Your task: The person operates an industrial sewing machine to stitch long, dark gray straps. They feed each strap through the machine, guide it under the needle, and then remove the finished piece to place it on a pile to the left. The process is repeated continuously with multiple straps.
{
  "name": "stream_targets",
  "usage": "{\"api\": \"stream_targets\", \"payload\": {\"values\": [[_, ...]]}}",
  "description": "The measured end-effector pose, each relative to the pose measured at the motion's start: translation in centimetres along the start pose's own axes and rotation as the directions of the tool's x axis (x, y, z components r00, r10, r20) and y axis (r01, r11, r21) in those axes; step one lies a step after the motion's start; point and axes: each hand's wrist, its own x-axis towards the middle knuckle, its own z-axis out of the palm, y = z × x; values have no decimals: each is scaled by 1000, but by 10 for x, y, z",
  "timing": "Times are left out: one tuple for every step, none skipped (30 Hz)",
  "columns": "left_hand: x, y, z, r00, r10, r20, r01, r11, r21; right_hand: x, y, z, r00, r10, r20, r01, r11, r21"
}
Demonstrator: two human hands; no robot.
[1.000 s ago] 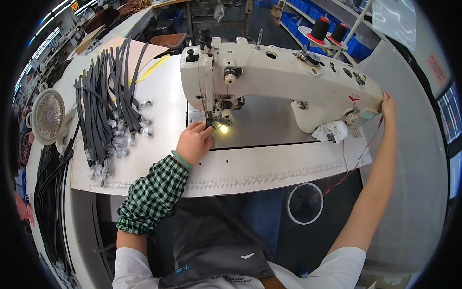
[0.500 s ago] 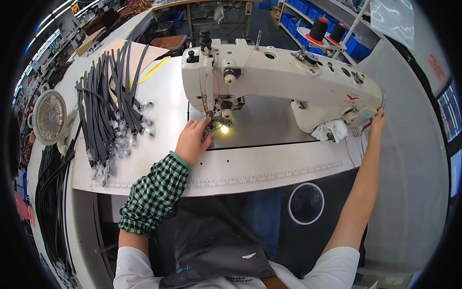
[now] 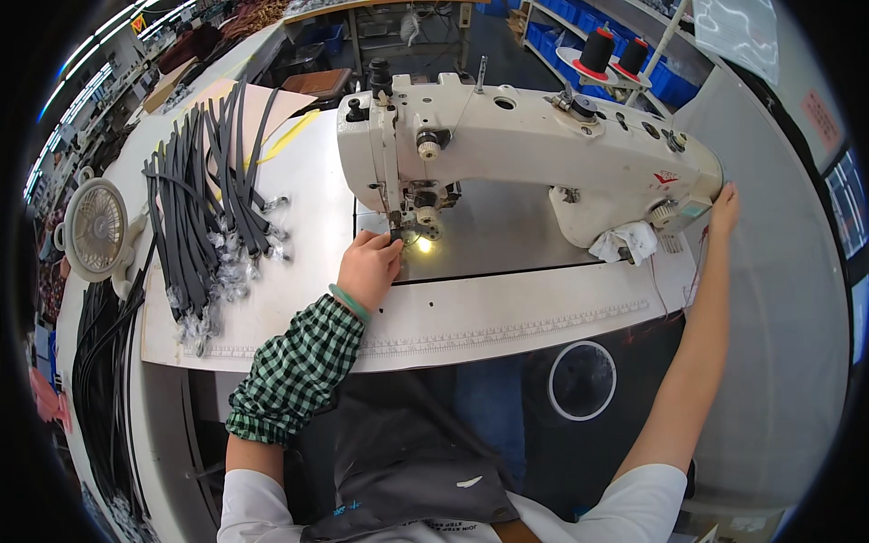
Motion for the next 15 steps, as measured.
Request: {"api": "stream_targets", "payload": {"values": [[-3, -2, -2, 1000, -18, 7, 18, 1000, 14, -2, -14, 5, 997, 1, 71, 0, 1000, -20], [-5, -3, -4, 999, -35, 14, 35, 999, 27, -1, -29, 7, 990, 3, 142, 3, 999, -40], [-6, -3, -3, 999, -35, 9, 34, 999, 31, 5, -34, 3, 980, 0, 198, 15, 997, -75], [-6, -3, -3, 999, -35, 4, 34, 999, 37, 6, -39, 1, 978, 8, 208, 10, 996, -87], [-6, -3, -3, 999, -36, -1, 36, 998, 44, 6, -43, -1, 976, 17, 219, 5, 995, -99], [-6, -3, -2, 999, -39, -3, 39, 999, 37, 8, -47, 0, 973, 22, 232, 3, 994, -109], [-7, -4, -2, 999, -43, -4, 43, 999, 32, 5, -48, 1, 949, 154, 276, -148, 988, -42], [-8, -5, -2, 999, -49, -5, 50, 998, 29, -2, -49, 1, 902, 276, 332, -299, 954, 18], [-8, -5, -3, 999, -53, 7, 53, 998, 36, -10, -49, 2, 833, 387, 396, -446, 893, 66], [-5, -4, -2, 999, -45, 15, 44, 999, 28, -17, -35, 3, 869, 359, 340, -437, 879, 191], [1, -1, 2, 1000, -19, 16, 19, 1000, -1, -21, -5, -2, 906, 337, 254, -406, 861, 306], [1, -3, 2, 1000, -18, 18, 18, 1000, -1, -32, -4, 7, 925, 322, 202, -379, 818, 432], [0, -4, 2, 1000, -15, 19, 16, 1000, -2, -32, -4, 11, 929, 315, 194, -369, 827, 425], [0, -4, 3, 1000, -12, 21, 12, 1000, -6, -32, -3, 14, 933, 309, 184, -358, 836, 417], [-1, -5, 1, 1000, -18, 20, 18, 1000, 5, -35, -4, 14, 935, 309, 176, -354, 842, 407]]}}
